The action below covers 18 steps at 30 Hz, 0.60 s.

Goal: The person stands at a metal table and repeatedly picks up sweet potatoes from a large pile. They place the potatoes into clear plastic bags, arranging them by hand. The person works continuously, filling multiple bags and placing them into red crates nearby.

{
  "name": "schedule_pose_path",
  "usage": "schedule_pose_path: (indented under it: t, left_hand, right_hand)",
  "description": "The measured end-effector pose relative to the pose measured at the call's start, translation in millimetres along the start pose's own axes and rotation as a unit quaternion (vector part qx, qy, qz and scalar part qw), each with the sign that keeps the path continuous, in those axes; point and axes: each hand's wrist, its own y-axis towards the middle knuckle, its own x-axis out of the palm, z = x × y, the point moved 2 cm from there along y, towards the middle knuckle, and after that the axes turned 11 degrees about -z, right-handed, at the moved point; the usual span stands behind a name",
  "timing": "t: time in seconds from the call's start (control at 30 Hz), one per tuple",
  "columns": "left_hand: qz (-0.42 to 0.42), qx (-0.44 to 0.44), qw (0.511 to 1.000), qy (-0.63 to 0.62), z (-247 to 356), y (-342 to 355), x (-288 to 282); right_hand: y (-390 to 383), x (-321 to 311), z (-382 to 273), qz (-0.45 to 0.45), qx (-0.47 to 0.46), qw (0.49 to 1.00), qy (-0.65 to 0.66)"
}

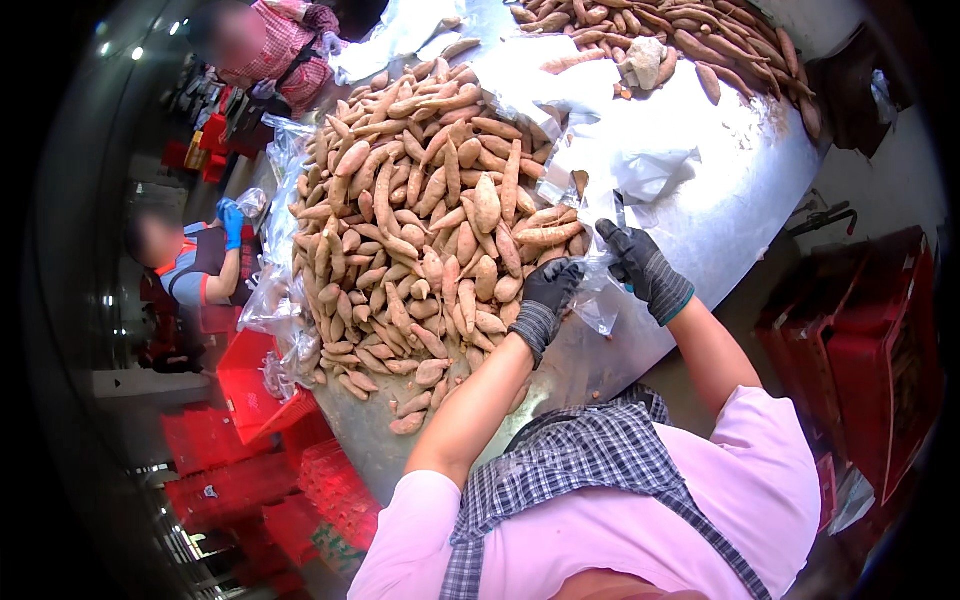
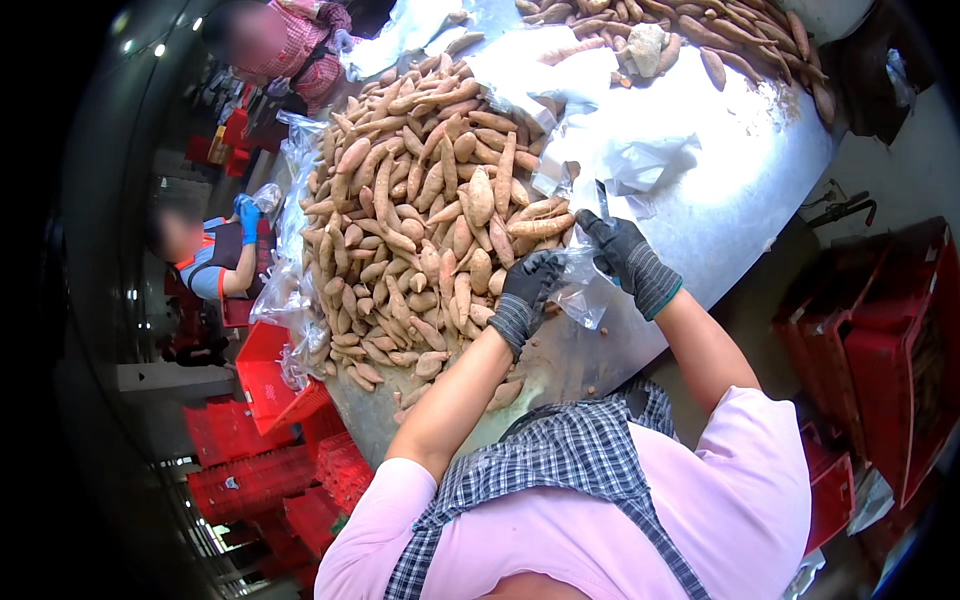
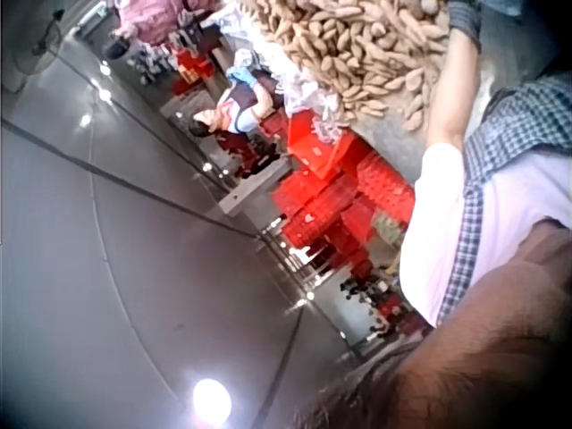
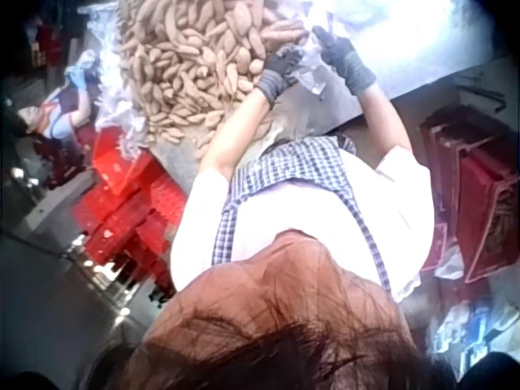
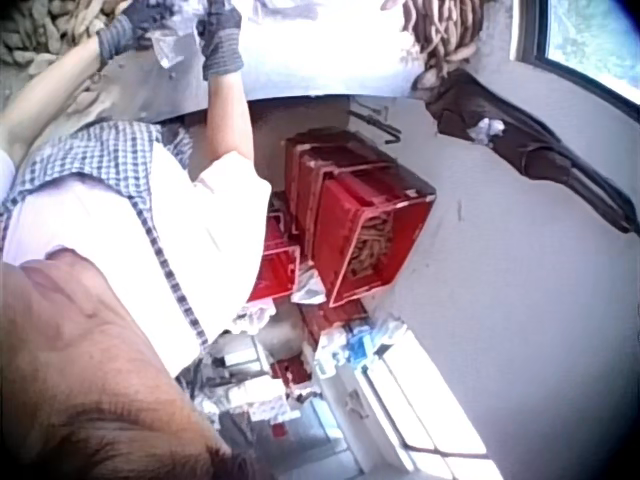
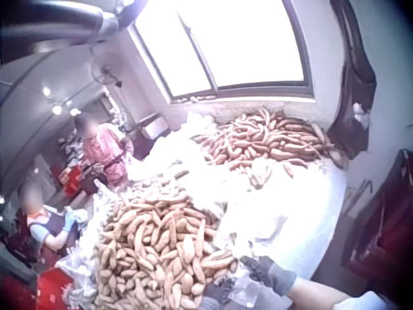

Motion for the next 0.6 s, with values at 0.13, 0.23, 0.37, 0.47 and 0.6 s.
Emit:
schedule_pose_path:
  t: [0.13, 0.23, 0.37, 0.47, 0.6]
  left_hand:
    - [0.003, 0.076, 0.993, -0.095, -9.7, 9.7, -15.7]
    - [0.010, 0.068, 0.993, -0.094, 9.2, 5.1, -20.1]
    - [0.030, 0.060, 0.993, -0.096, -10.4, 18.6, -64.2]
    - [0.025, 0.116, 0.971, -0.209, -8.3, 14.2, -49.2]
    - [0.001, 0.066, 0.992, -0.107, -26.6, 11.6, -53.0]
  right_hand:
    - [-5.6, -1.4, -2.6, 0.017, 0.006, 1.000, -0.005]
    - [0.9, -22.9, 10.1, 0.006, -0.009, 0.997, 0.076]
    - [3.8, -24.5, 7.7, 0.053, -0.096, 0.994, 0.012]
    - [-13.2, 10.3, -11.1, -0.016, -0.173, 0.979, -0.106]
    - [-10.1, 56.3, 2.8, -0.060, -0.351, 0.867, -0.349]
